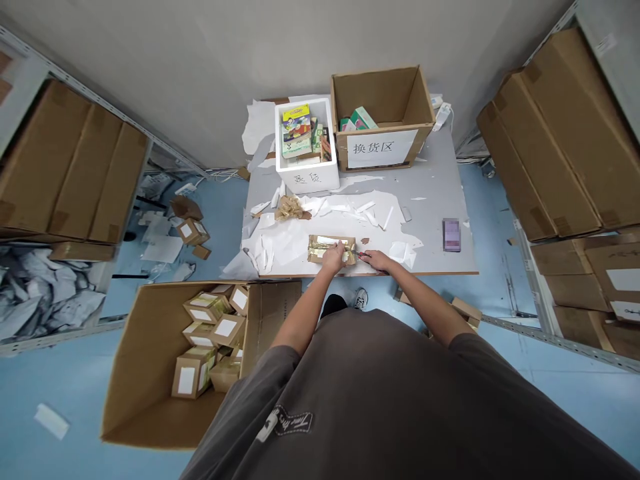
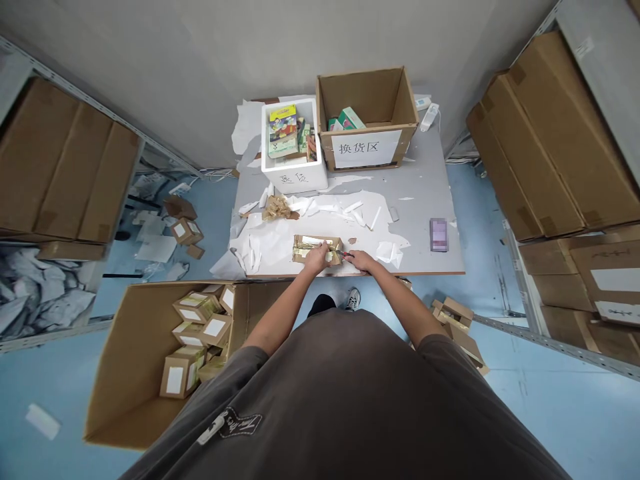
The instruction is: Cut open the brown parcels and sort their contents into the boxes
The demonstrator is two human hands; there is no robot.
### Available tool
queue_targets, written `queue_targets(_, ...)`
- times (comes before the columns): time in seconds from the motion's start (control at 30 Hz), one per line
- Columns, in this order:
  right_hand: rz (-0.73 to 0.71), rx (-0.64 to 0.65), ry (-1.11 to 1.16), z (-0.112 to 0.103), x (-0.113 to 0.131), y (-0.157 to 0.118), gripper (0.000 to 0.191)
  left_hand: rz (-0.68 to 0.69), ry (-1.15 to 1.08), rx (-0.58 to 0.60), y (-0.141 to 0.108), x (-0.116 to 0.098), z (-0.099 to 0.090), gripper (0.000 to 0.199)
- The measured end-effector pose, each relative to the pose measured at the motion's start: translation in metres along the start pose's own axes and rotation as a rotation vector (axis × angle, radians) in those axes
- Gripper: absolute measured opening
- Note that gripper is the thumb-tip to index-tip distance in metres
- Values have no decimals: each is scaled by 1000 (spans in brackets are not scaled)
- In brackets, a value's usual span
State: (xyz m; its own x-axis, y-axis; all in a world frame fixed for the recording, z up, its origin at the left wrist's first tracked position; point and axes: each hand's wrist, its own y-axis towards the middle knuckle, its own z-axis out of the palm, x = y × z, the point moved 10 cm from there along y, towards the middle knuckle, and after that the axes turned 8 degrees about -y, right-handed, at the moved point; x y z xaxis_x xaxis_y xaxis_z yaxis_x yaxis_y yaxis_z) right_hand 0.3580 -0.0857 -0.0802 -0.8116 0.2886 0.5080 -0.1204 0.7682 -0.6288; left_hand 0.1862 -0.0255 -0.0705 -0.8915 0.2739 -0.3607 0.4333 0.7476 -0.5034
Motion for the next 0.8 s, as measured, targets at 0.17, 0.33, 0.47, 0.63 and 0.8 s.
queue_targets(0.17, 16, 57, -68, 11, -11, -16, 25, 3, -8, -20, 1, 1, -4, 108)
queue_targets(0.33, 26, -47, -3, 1, -13, -18, 32, -13, -18, -9, 4, 4, -4, 101)
queue_targets(0.47, 7, -46, -68, -5, 6, 2, 35, 18, -31, -27, 1, 1, -3, 102)
queue_targets(0.63, -4, 38, -180, -1, 15, 18, 31, 37, 1, -30, -4, -3, 1, 109)
queue_targets(0.8, -6, 118, -17, 12, 5, 10, 30, 19, 25, -12, -2, -2, -2, 109)
